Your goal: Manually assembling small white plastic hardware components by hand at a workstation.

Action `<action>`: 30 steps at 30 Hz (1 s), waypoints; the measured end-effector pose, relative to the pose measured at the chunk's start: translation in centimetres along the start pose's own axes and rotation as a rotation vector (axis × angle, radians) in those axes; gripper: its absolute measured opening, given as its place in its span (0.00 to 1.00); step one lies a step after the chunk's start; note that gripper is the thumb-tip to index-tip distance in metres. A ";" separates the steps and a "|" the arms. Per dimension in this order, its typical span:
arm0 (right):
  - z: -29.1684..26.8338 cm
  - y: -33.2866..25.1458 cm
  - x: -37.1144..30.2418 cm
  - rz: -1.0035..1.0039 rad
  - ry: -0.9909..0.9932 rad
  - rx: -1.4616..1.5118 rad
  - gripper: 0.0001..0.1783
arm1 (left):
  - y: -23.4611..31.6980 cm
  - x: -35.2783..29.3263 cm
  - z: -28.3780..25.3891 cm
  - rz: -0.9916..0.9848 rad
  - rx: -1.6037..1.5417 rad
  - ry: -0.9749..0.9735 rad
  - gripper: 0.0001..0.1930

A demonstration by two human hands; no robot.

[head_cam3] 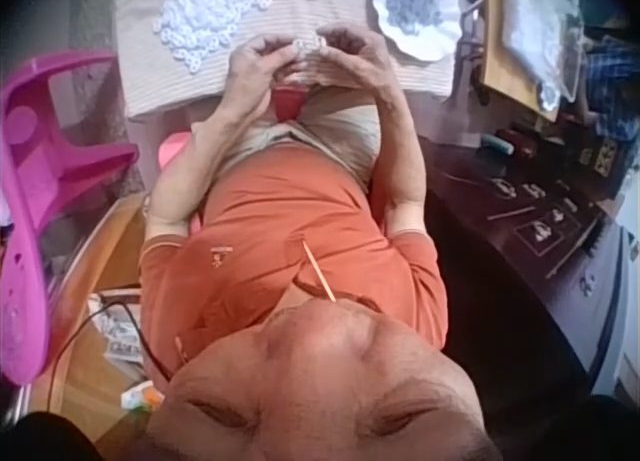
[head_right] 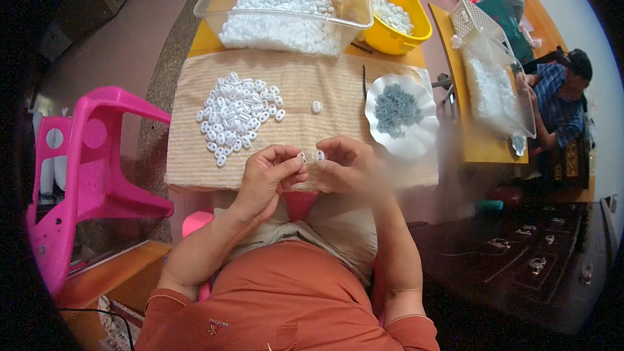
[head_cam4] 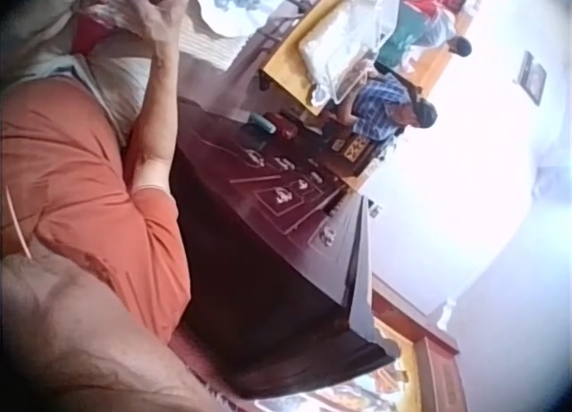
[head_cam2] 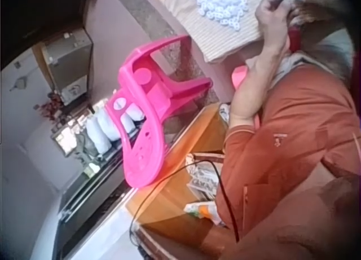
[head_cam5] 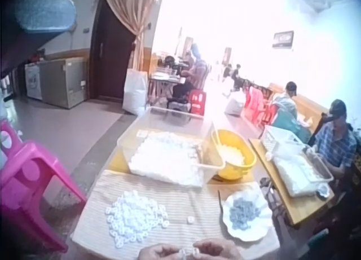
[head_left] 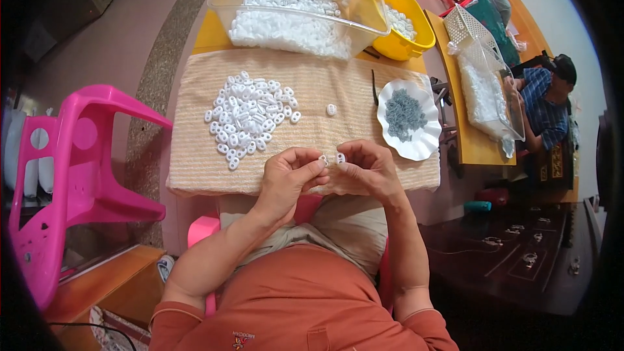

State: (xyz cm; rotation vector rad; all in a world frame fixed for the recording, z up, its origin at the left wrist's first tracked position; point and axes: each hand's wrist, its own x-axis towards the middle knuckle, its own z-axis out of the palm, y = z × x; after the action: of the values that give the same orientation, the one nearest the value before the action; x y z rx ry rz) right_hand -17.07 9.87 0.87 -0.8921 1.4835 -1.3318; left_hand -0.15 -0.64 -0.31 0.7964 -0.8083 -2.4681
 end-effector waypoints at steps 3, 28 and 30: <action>0.3 0.0 0.0 0.076 -0.004 0.075 0.15 | 0.0 0.0 0.0 -0.009 0.006 0.006 0.07; 0.2 0.7 0.0 0.055 -0.016 0.135 0.16 | 0.1 -0.1 0.1 -0.040 0.043 -0.015 0.07; 0.1 0.7 0.0 0.043 -0.021 0.132 0.16 | 0.1 -0.1 0.1 -0.039 0.041 -0.015 0.07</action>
State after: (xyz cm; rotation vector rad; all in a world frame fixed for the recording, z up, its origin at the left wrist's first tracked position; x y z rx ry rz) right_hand -16.92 9.90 0.20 -0.7834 1.3749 -1.3680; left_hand -0.09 -0.60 -0.20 0.8168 -0.8594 -2.5022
